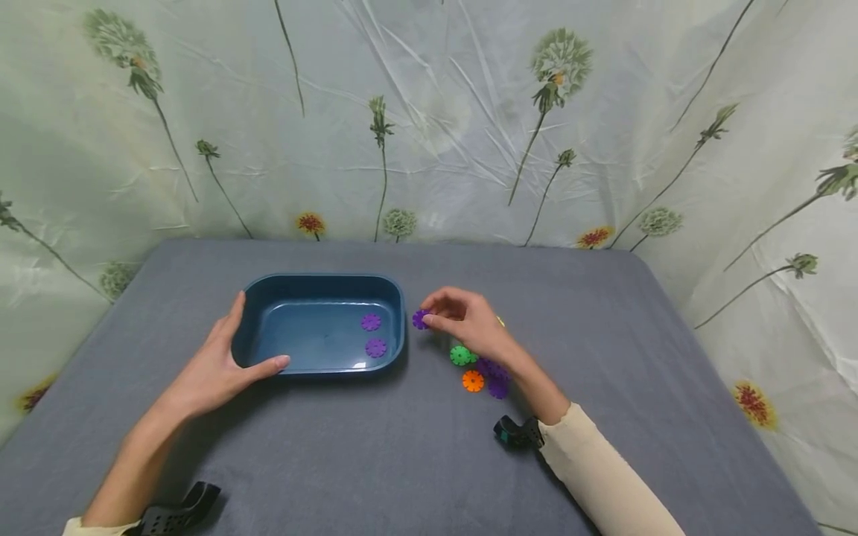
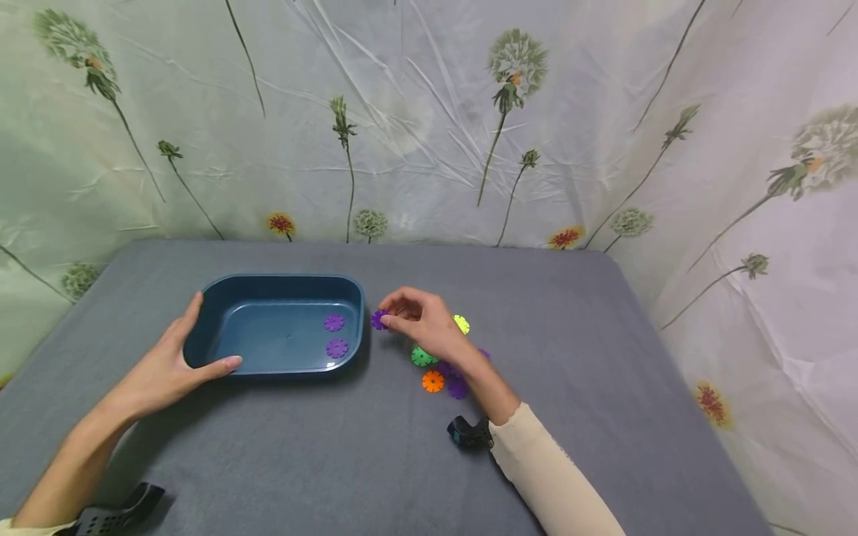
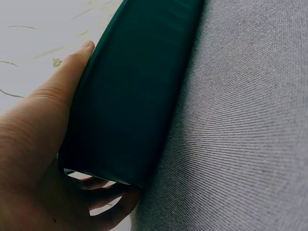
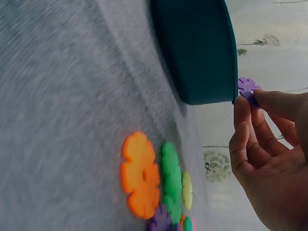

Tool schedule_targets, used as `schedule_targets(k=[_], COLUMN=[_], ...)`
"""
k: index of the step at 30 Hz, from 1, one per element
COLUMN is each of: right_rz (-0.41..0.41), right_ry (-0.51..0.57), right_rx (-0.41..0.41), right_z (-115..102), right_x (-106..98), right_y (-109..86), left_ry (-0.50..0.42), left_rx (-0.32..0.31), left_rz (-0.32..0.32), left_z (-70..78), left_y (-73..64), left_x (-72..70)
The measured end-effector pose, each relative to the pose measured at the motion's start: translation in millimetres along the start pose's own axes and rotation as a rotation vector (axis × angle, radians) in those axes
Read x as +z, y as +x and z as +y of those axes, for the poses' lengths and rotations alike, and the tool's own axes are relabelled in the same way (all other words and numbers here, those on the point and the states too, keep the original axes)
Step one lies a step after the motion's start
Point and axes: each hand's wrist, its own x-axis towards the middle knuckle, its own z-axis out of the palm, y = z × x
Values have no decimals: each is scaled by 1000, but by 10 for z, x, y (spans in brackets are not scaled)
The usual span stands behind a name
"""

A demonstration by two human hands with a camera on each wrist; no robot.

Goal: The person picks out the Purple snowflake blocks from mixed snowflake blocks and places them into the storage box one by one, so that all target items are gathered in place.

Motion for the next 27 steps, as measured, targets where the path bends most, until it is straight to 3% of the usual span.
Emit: schedule_targets(k=[13, 27], right_rz=[-4, -24], right_ry=[65, 169], right_rx=[20, -64], right_z=[-78, -177], right_x=[60, 232], right_y=[118, 183], left_ry=[-5, 15], left_rx=[-5, -7], left_rz=[-6, -17], left_z=[18, 25], left_y=[-6, -15], left_x=[-20, -33])
